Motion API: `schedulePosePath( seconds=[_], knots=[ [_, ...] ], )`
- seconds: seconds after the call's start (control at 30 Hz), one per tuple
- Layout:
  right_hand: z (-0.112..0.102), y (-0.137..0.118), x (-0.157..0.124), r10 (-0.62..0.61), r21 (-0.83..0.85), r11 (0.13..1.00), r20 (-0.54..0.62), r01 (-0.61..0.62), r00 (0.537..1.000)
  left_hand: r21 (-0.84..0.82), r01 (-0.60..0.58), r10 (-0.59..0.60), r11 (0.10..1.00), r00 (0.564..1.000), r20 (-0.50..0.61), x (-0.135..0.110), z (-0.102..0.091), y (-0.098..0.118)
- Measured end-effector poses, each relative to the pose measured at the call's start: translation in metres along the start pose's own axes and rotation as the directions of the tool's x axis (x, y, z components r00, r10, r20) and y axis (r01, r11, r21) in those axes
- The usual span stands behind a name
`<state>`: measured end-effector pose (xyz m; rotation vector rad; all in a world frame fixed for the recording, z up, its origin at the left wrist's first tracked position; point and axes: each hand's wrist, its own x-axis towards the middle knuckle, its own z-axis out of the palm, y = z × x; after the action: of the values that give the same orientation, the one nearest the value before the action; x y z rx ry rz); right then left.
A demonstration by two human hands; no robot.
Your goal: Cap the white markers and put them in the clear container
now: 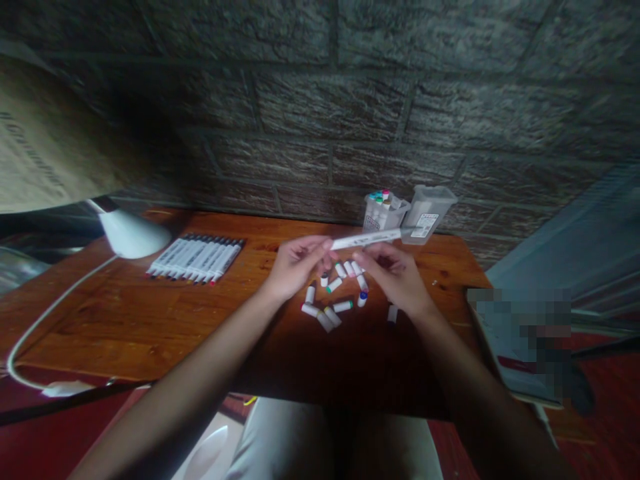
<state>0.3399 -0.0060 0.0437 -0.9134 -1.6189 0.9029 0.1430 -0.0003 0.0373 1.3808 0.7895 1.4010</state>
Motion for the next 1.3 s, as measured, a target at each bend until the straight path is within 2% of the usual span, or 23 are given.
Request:
schedulePosePath(
  seconds=[0.07,0.13,0.23,0.3,0.4,0.5,0.57,0.7,0.8,0.87,0.97,1.13,1.3],
  knots=[
    [-0.003,0.002,0.000,-0.041,-0.142,0.988,0.104,0.056,0.994,-0.080,-0.038,0.028,0.996,0.992,-0.122,0.006,-0.005,0.002],
    [-0.004,0.004,-0.001,-0.078,-0.301,0.940,0.268,0.160,0.960,-0.145,-0.047,0.014,0.988,0.976,-0.215,0.011,-0.008,0.005],
    [-0.004,0.007,-0.004,-0.123,-0.382,0.851,0.519,0.359,0.846,-0.176,-0.022,-0.025,0.984,0.965,-0.261,0.013,-0.011,0.007],
    [-0.002,0.011,-0.007,-0.122,-0.403,0.812,0.592,0.423,0.797,-0.184,-0.003,-0.045,0.983,0.966,-0.254,0.013,-0.011,0.006],
    [0.001,0.016,-0.010,-0.074,-0.449,0.785,0.617,0.427,0.784,-0.202,0.017,-0.064,0.979,0.972,-0.227,0.012,-0.011,0.005],
    [0.002,0.015,-0.010,-0.050,-0.450,0.802,0.603,0.391,0.796,-0.205,0.039,-0.080,0.978,0.978,-0.194,0.011,-0.010,0.005],
    [-0.003,0.011,-0.008,-0.047,-0.417,0.849,0.552,0.324,0.833,-0.205,0.050,-0.088,0.978,0.980,-0.179,0.011,-0.010,0.005],
    [-0.022,0.007,0.001,-0.064,-0.269,0.952,0.302,0.149,0.951,-0.224,0.034,-0.077,0.974,0.980,-0.185,0.011,-0.012,0.006],
    [-0.034,0.009,0.008,-0.068,-0.080,0.994,0.090,0.075,0.994,-0.226,0.003,-0.059,0.974,0.968,-0.242,0.013,-0.015,0.007],
    [-0.037,0.008,0.010,-0.022,0.054,0.998,0.024,0.021,0.999,-0.213,-0.019,-0.043,0.977,0.958,-0.285,0.013,-0.017,0.008],
    [-0.038,0.005,0.010,0.048,0.185,0.982,-0.008,-0.046,0.999,-0.196,-0.063,-0.003,0.979,0.948,-0.319,0.015,-0.020,0.009],
    [-0.034,-0.001,0.009,0.077,0.232,0.971,-0.061,-0.061,0.995,-0.165,-0.086,0.024,0.982,0.938,-0.345,0.015,-0.021,0.010],
    [-0.031,0.000,0.009,0.079,0.256,0.964,-0.018,-0.072,0.997,-0.081,-0.105,0.075,0.991,0.948,-0.309,0.013,-0.018,0.009]
  ],
)
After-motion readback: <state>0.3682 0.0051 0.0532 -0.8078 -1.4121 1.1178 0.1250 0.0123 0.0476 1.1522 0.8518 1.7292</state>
